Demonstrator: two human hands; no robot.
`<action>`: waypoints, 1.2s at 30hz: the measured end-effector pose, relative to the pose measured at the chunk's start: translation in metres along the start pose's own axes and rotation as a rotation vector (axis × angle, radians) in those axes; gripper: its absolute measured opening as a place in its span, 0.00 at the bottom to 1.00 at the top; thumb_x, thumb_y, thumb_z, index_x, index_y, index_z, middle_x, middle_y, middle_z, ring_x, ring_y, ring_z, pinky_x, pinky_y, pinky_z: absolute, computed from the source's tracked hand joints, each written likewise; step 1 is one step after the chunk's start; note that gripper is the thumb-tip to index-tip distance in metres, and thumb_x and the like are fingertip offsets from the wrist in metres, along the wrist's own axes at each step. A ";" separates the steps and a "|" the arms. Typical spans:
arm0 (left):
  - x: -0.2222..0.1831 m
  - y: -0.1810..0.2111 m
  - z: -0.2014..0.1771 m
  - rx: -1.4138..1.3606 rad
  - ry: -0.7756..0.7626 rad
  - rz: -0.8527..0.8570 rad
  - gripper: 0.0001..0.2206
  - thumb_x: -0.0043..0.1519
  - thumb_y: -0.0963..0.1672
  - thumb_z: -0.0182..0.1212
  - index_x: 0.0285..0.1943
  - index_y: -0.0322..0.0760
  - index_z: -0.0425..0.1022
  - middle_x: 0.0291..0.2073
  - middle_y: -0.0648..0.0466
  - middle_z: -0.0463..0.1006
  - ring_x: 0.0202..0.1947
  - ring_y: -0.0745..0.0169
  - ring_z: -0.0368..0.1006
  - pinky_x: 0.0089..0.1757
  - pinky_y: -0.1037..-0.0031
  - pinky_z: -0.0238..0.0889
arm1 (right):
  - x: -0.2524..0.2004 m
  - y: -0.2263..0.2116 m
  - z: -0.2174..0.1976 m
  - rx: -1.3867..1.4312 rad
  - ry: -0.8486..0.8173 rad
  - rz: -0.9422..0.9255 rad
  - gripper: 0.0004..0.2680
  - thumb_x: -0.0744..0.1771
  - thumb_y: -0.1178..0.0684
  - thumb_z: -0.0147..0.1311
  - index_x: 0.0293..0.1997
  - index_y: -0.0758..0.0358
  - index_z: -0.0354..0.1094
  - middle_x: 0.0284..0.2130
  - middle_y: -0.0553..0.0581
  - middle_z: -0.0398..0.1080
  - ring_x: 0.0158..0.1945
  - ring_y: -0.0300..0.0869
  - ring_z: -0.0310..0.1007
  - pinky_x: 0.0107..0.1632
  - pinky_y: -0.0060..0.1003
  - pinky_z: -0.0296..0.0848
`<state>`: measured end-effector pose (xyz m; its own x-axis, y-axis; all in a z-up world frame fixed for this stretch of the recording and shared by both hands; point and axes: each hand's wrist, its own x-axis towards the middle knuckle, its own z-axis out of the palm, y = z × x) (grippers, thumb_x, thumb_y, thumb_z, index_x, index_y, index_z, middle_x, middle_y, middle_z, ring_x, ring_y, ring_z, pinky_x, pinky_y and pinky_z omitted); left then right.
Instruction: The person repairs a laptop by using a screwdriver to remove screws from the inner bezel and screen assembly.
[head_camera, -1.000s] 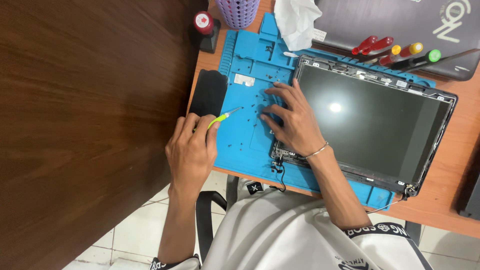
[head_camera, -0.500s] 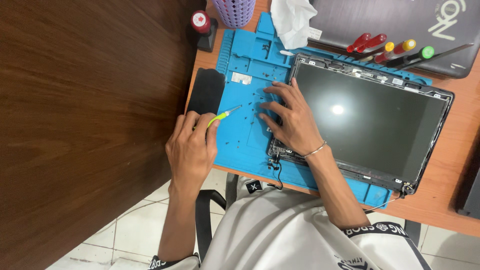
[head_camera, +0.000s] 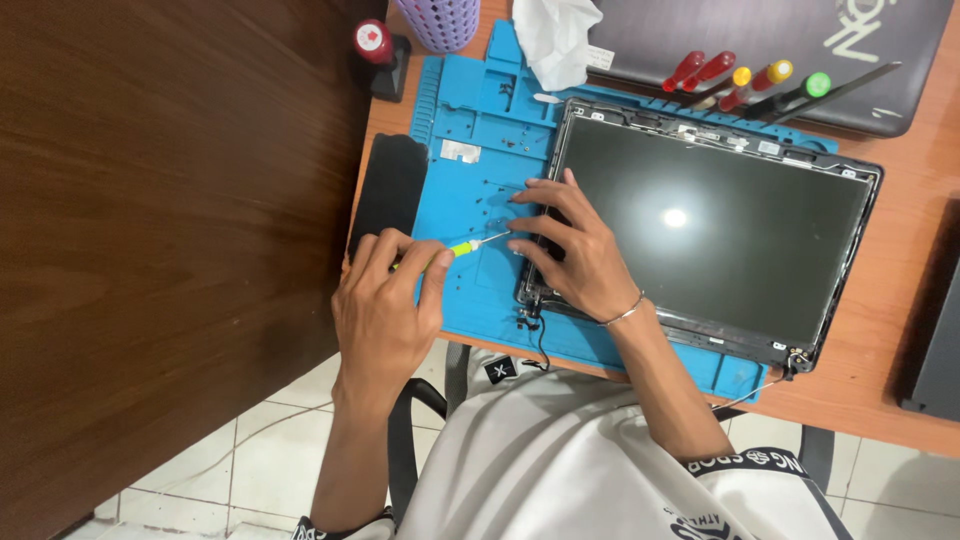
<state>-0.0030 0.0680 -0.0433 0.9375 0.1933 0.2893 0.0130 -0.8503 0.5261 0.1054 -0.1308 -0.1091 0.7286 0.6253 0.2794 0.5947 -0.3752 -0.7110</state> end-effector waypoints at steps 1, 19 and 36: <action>0.000 0.002 0.000 -0.001 -0.008 0.001 0.03 0.63 0.42 0.66 0.40 0.37 0.80 0.31 0.56 0.72 0.34 0.57 0.69 0.35 0.64 0.63 | -0.002 0.000 0.000 0.007 0.012 0.001 0.07 0.64 0.57 0.66 0.44 0.60 0.77 0.53 0.55 0.71 0.66 0.51 0.68 0.77 0.59 0.53; -0.004 0.039 0.002 0.008 -0.055 0.083 0.04 0.64 0.42 0.66 0.40 0.35 0.80 0.31 0.54 0.72 0.34 0.57 0.69 0.34 0.63 0.64 | -0.031 0.007 -0.018 0.020 0.127 -0.042 0.05 0.63 0.58 0.67 0.39 0.61 0.77 0.51 0.55 0.73 0.64 0.51 0.70 0.76 0.60 0.56; -0.002 0.056 0.005 0.175 -0.282 0.236 0.09 0.62 0.44 0.66 0.31 0.33 0.79 0.30 0.53 0.76 0.35 0.56 0.73 0.35 0.63 0.66 | -0.051 0.010 -0.026 0.015 0.028 -0.047 0.11 0.60 0.55 0.71 0.44 0.62 0.79 0.55 0.57 0.71 0.66 0.54 0.65 0.74 0.61 0.56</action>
<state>-0.0023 0.0178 -0.0185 0.9800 -0.1384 0.1429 -0.1781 -0.9304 0.3203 0.0828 -0.1845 -0.1140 0.7092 0.6225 0.3310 0.6238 -0.3352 -0.7061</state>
